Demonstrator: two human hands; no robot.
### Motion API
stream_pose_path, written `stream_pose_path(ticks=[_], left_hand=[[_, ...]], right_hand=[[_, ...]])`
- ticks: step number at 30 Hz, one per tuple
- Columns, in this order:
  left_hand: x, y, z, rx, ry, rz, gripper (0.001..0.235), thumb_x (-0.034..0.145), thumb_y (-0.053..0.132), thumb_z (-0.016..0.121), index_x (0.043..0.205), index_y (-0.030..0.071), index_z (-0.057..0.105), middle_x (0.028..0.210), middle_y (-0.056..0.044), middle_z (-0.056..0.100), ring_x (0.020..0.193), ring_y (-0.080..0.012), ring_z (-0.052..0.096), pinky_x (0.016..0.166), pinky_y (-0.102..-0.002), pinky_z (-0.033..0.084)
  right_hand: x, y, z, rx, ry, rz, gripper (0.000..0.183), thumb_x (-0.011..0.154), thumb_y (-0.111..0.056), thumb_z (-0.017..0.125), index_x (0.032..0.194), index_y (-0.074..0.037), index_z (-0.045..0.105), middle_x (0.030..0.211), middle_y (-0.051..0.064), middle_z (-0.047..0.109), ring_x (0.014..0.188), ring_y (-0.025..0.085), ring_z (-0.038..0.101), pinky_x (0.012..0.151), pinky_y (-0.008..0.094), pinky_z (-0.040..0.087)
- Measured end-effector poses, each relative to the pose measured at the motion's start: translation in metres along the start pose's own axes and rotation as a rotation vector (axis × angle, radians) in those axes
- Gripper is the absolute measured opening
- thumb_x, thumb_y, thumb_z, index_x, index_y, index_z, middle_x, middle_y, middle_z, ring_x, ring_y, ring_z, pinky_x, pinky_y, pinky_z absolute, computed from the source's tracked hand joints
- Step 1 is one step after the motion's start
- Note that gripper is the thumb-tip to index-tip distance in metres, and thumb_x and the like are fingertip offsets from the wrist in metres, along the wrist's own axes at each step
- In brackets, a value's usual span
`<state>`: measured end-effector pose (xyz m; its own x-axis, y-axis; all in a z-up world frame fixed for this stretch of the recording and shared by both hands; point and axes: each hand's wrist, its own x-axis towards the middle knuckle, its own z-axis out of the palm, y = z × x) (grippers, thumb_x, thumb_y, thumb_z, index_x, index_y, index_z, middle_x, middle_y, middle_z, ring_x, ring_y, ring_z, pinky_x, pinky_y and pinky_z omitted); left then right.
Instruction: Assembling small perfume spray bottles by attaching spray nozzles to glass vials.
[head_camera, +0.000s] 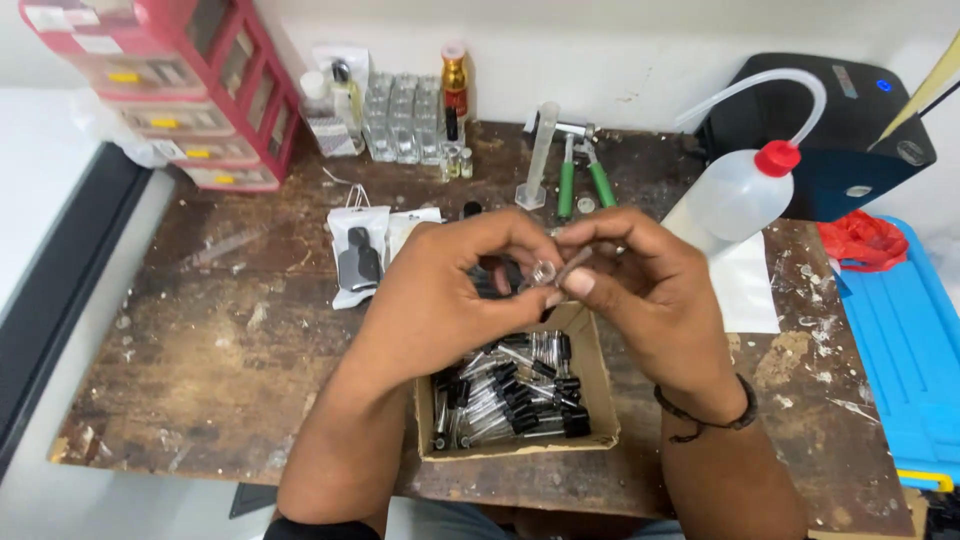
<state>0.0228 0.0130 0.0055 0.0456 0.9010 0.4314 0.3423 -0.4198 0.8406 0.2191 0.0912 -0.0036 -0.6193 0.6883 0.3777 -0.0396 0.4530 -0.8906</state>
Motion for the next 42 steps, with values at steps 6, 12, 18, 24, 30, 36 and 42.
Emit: stream_pose_path(ticks=[6, 12, 18, 24, 30, 36, 42], left_hand=[[0.001, 0.002, 0.0, -0.054, 0.188, -0.026, 0.017, 0.086, 0.008, 0.079, 0.1, 0.012, 0.069, 0.095, 0.0, 0.073, 0.08, -0.0076, 0.066, 0.069, -0.02, 0.058], [-0.002, 0.001, -0.003, 0.052, 0.225, 0.01, 0.023, 0.088, 0.009, 0.08, 0.11, 0.011, 0.073, 0.108, -0.004, 0.072, 0.088, -0.0093, 0.068, 0.074, -0.018, 0.061], [-0.001, -0.003, -0.009, 0.285, 0.204, 0.073, 0.034, 0.084, 0.005, 0.082, 0.116, 0.009, 0.071, 0.104, -0.003, 0.075, 0.092, -0.0152, 0.071, 0.086, -0.03, 0.057], [-0.001, -0.005, -0.008, 0.326, 0.149, 0.062, 0.02, 0.085, 0.009, 0.082, 0.102, 0.01, 0.071, 0.1, -0.002, 0.076, 0.094, -0.0184, 0.071, 0.079, -0.032, 0.054], [-0.003, -0.004, -0.008, 0.385, 0.104, 0.077, 0.02, 0.086, 0.013, 0.08, 0.105, 0.01, 0.072, 0.102, -0.003, 0.076, 0.095, -0.0181, 0.071, 0.085, -0.034, 0.056], [-0.001, -0.005, -0.003, 0.4, 0.041, 0.075, 0.024, 0.086, 0.014, 0.08, 0.108, 0.011, 0.074, 0.098, 0.0, 0.076, 0.087, -0.0163, 0.068, 0.078, -0.033, 0.056], [-0.002, -0.006, 0.0, 0.407, 0.0, 0.084, 0.02, 0.086, 0.014, 0.08, 0.104, 0.009, 0.073, 0.096, -0.002, 0.076, 0.087, -0.021, 0.067, 0.074, -0.037, 0.053]], right_hand=[[0.003, -0.006, 0.011, 0.011, 0.025, 0.155, 0.039, 0.08, -0.005, 0.083, 0.114, -0.007, 0.063, 0.103, 0.008, 0.077, 0.091, 0.014, 0.075, 0.084, 0.025, 0.065], [0.0, 0.006, 0.003, -0.046, 0.133, -0.044, 0.022, 0.097, -0.004, 0.068, 0.119, -0.005, 0.065, 0.104, 0.009, 0.071, 0.081, 0.014, 0.07, 0.071, 0.024, 0.067], [-0.007, -0.008, -0.007, -0.209, 0.331, -0.193, 0.017, 0.104, -0.003, 0.06, 0.116, 0.008, 0.065, 0.107, 0.018, 0.06, 0.081, 0.024, 0.063, 0.078, 0.028, 0.056], [-0.01, -0.024, -0.007, -0.426, 0.236, -0.212, 0.016, 0.1, -0.002, 0.061, 0.111, 0.006, 0.07, 0.102, 0.017, 0.062, 0.094, 0.025, 0.059, 0.082, 0.032, 0.047], [-0.011, -0.024, -0.007, -0.581, 0.193, -0.241, 0.015, 0.101, -0.005, 0.065, 0.111, 0.003, 0.072, 0.103, 0.017, 0.062, 0.088, 0.023, 0.06, 0.072, 0.028, 0.043], [-0.004, -0.018, -0.003, -0.605, -0.008, -0.358, 0.024, 0.093, -0.001, 0.076, 0.116, 0.0, 0.071, 0.109, 0.016, 0.071, 0.1, 0.025, 0.069, 0.091, 0.033, 0.058], [-0.001, -0.002, -0.007, -0.704, 0.028, -0.224, 0.021, 0.098, -0.024, 0.07, 0.091, -0.005, 0.07, 0.077, 0.004, 0.07, 0.062, 0.014, 0.058, 0.056, 0.028, 0.044]])
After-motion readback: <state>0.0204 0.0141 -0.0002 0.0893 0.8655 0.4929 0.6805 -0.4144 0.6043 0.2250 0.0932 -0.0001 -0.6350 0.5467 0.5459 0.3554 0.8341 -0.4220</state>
